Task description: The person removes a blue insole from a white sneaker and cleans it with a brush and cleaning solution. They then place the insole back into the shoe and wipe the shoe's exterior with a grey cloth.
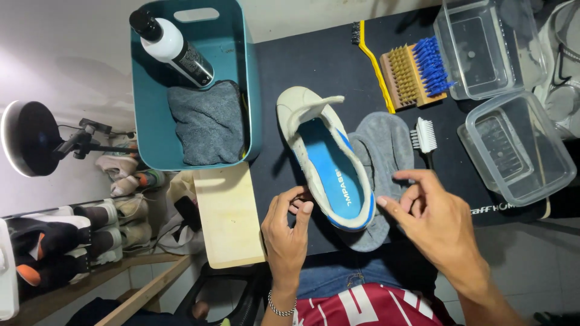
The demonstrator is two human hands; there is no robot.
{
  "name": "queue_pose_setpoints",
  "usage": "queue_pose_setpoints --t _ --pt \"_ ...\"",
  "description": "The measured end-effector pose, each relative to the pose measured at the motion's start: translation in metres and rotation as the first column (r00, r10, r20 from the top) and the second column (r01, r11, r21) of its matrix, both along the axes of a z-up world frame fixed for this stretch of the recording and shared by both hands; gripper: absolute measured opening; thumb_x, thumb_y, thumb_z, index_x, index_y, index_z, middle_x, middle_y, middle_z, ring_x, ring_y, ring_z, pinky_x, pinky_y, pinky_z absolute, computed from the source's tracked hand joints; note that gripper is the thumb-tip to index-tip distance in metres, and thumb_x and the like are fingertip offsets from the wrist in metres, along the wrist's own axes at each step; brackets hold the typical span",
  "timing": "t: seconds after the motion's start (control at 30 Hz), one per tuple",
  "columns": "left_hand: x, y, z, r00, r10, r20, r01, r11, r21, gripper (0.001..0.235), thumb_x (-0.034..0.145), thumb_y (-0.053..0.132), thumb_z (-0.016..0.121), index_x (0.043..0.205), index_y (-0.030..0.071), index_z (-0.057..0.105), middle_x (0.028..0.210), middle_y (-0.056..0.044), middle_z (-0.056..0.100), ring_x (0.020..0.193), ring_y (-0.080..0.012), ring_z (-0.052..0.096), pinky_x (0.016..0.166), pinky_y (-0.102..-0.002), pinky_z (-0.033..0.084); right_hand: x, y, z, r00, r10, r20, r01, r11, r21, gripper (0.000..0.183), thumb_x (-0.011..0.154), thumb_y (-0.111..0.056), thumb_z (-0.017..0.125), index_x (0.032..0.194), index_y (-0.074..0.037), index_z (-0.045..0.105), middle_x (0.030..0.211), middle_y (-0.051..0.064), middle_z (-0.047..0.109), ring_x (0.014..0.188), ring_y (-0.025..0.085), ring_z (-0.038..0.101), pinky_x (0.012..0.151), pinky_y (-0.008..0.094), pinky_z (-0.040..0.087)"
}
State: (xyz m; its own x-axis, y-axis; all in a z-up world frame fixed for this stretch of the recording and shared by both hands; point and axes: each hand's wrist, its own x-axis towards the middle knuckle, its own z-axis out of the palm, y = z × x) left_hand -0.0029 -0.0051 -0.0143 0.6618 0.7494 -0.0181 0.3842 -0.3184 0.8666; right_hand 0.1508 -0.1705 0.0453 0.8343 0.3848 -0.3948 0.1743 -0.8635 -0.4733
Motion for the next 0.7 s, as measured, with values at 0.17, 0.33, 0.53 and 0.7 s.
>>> queue_pose_setpoints --t 0.17,0.33,0.53,0.7 --pt "0.016 -0.003 0.028 0.999 0.011 -0.036 -0.014 0.995 -0.103 0.074 0.086 0.068 0.053 0.132 0.011 0.061 0.102 -0.006 0.072 0.082 -0.0157 0.065 0.074 -0.032 0.052 -0.003 -0.006 -0.028 0.989 0.139 0.058 -0.146 0.981 0.131 0.029 0.094 -0.040 0.067 0.107 -0.013 0.067 0.062 -0.004 0.060 0.056 0.014 0.058 0.062 0.034 0.047" --pt "0.030 0.001 0.022 0.987 0.017 -0.159 -0.049 0.979 -0.197 0.041 0.093 0.039 0.060 0.123 0.011 0.062 0.081 0.001 0.068 0.060 -0.0131 0.052 0.061 -0.032 0.046 0.000 -0.013 -0.031 0.981 0.168 0.096 -0.191 0.920 0.342 0.028 0.100 -0.036 0.057 0.094 -0.012 0.072 0.055 -0.003 0.051 0.046 0.011 0.041 0.048 0.029 0.035" --pt "0.032 0.002 0.017 0.980 0.194 -0.040 -0.175 0.755 -0.632 0.023 0.088 0.009 0.049 0.071 0.012 0.034 0.073 0.000 0.037 0.069 -0.0111 0.033 0.058 -0.034 0.030 -0.003 -0.048 -0.054 0.981 0.105 -0.165 0.041 0.718 0.695 0.026 0.104 -0.025 0.055 0.091 -0.006 0.068 0.062 0.003 0.062 0.051 0.010 0.055 0.052 0.021 0.045" --pt "0.041 0.001 0.018 0.986 0.162 -0.030 -0.137 0.702 -0.699 0.025 0.097 0.025 0.051 0.089 0.006 0.063 0.082 -0.004 0.064 0.075 -0.0117 0.057 0.070 -0.032 0.047 0.003 -0.042 -0.049 0.980 0.197 -0.024 -0.094 0.568 0.818 0.036 0.108 -0.034 0.046 0.082 -0.011 0.054 0.073 -0.003 0.043 0.066 0.011 0.039 0.062 0.025 0.035"
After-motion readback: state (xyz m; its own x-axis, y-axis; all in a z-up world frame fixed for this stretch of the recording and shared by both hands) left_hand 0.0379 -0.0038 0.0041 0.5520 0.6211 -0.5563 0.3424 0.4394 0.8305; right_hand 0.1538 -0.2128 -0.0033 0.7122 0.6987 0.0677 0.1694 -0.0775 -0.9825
